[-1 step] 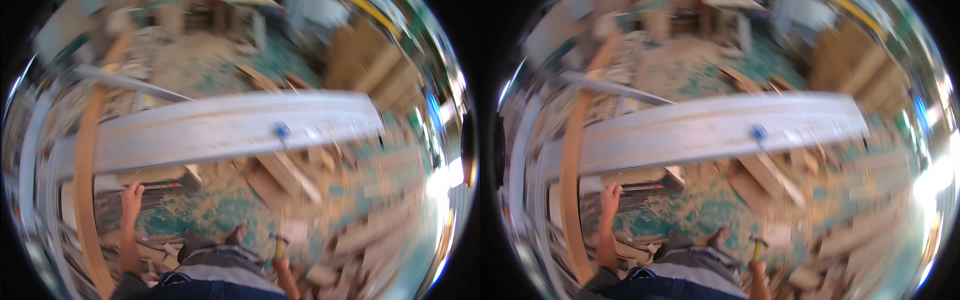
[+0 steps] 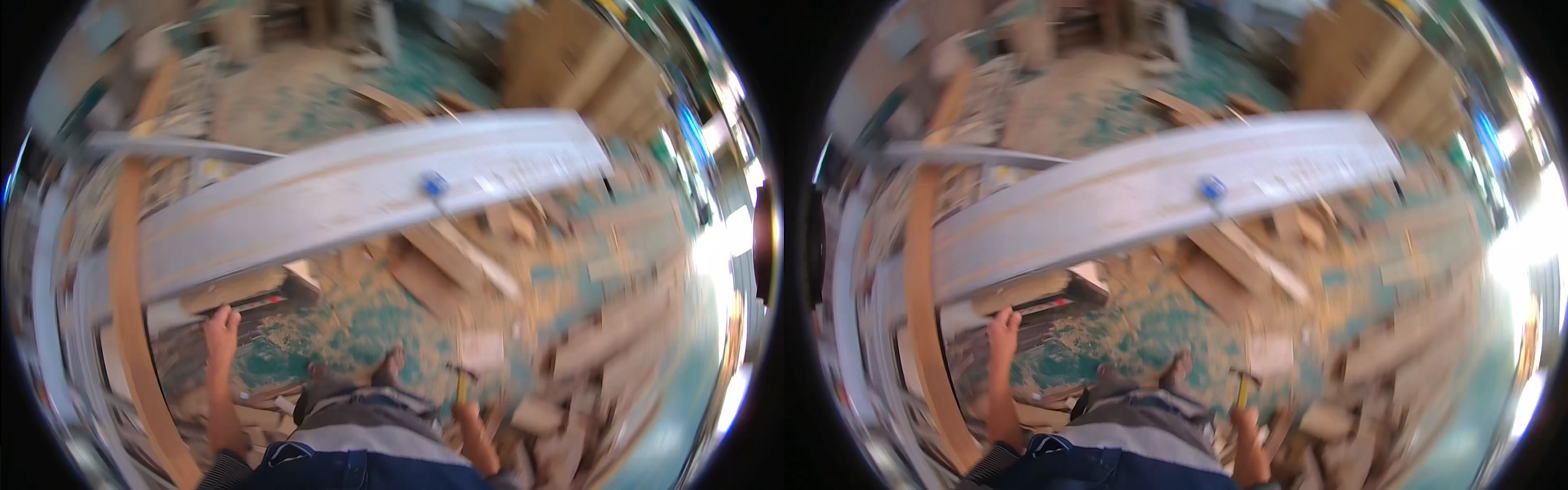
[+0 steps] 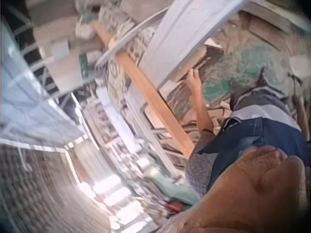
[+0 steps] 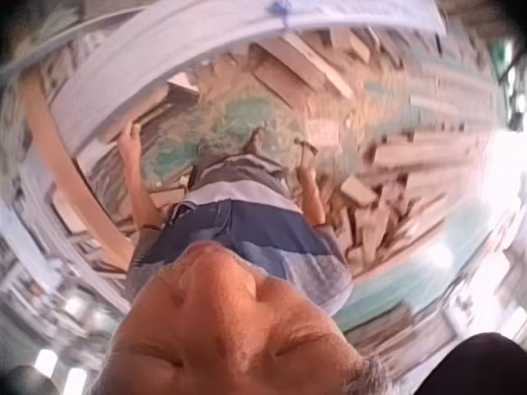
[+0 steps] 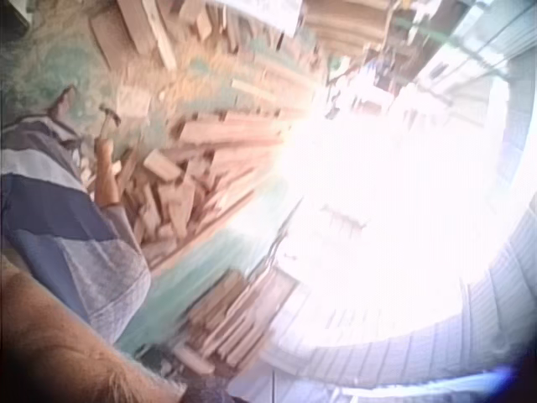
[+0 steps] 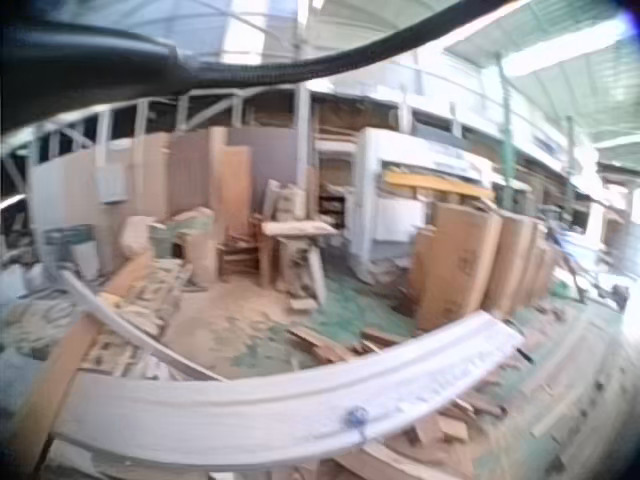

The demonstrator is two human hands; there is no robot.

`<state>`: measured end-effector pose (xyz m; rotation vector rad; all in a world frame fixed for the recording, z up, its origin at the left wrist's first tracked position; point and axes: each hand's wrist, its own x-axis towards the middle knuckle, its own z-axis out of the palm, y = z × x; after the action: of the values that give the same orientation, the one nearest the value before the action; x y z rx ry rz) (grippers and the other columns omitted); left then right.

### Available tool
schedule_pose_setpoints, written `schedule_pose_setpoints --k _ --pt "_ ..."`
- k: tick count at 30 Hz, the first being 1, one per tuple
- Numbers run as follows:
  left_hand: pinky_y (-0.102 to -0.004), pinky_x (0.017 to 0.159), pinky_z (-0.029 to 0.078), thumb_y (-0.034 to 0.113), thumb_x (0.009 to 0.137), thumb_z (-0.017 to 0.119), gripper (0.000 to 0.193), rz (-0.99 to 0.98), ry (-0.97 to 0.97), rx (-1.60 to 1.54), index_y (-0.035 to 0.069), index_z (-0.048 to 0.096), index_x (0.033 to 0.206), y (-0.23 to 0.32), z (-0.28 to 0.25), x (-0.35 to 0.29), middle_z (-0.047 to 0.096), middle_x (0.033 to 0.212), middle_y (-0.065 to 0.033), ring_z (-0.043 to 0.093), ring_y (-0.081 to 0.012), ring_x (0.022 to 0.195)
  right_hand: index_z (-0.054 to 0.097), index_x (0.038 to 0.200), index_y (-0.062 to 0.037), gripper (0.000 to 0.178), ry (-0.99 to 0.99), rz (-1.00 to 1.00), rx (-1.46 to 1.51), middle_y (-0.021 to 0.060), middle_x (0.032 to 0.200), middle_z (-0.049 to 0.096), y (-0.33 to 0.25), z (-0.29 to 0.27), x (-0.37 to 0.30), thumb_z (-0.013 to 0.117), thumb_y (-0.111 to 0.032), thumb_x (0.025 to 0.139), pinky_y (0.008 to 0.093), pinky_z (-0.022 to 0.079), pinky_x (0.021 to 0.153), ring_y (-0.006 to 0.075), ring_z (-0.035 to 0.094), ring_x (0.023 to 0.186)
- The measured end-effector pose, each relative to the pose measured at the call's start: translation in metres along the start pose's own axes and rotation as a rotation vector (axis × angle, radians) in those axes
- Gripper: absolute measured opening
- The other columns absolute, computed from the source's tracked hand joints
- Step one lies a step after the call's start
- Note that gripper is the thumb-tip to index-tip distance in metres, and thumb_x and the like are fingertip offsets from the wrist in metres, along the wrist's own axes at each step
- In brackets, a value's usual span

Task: The person uses a hammer to repeatedly strike a long wooden plank held against a metal frame in a workshop. The person adjusts the plank's position and continues hammering along its length, then moves to a table saw to hammer another plank before returning to the frame.

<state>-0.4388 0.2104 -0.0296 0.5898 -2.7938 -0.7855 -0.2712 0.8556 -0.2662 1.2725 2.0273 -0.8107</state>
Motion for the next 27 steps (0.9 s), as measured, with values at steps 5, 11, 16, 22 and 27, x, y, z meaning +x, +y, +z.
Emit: schedule_pose_setpoints --k 5,11,16,22,27 --pt "-0.0434 0.074 0.053 0.028 0.098 0.069 0.033 -0.105 -0.509 -0.126 0.000 0.070 0.116 0.008 0.138 -0.050 0.071 0.087 -0.0233 0.072 -0.0312 0.082 0.065 0.067 0.0056 0.019 -0.011 0.377 0.464 0.0123 0.058 0.062 0.077 -0.023 -0.043 0.070 -0.003 0.083 0.0393 0.045 0.043 0.0236 0.061 0.047" --pt "-0.0445 0.076 0.055 0.027 0.095 0.070 0.046 0.246 -0.616 -0.053 -0.005 0.066 0.128 0.033 0.222 -0.015 0.074 0.091 -0.0227 0.073 -0.0354 0.080 0.060 0.081 0.0028 0.019 0.045 0.701 0.938 0.0126 0.066 0.056 0.168 0.026 -0.073 0.072 -0.009 0.090 0.0464 0.045 0.045 0.0277 0.061 0.056" --pt "-0.0507 0.079 0.055 0.024 0.096 0.066 0.034 0.451 -0.858 0.002 0.000 0.069 0.119 0.155 0.285 0.052 0.072 0.095 -0.0245 0.071 -0.0443 0.092 0.067 0.086 0.0020 0.013 -0.081 0.208 1.229 0.0133 0.069 0.061 0.188 0.084 -0.151 0.069 -0.009 0.092 0.0413 0.042 0.050 0.0252 0.055 0.054" --pt "-0.0496 0.082 0.055 0.018 0.096 0.068 0.026 0.681 -0.816 -0.147 0.006 0.071 0.119 0.328 0.342 0.071 0.071 0.102 -0.0258 0.069 -0.0449 0.100 0.071 0.090 0.0046 0.014 -0.136 0.594 1.379 0.0108 0.071 0.063 0.113 0.071 -0.158 0.069 -0.010 0.093 0.0416 0.046 0.055 0.0247 0.058 0.058" --pt "-0.0467 0.083 0.057 0.018 0.097 0.065 0.029 0.695 -1.108 -0.094 0.006 0.070 0.123 0.432 0.424 0.022 0.075 0.100 -0.0213 0.073 -0.0396 0.098 0.071 0.092 0.0048 0.015 -0.145 0.671 1.328 0.0104 0.074 0.065 0.096 0.039 -0.080 0.069 -0.010 0.093 0.0421 0.048 0.058 0.0254 0.060 0.062"
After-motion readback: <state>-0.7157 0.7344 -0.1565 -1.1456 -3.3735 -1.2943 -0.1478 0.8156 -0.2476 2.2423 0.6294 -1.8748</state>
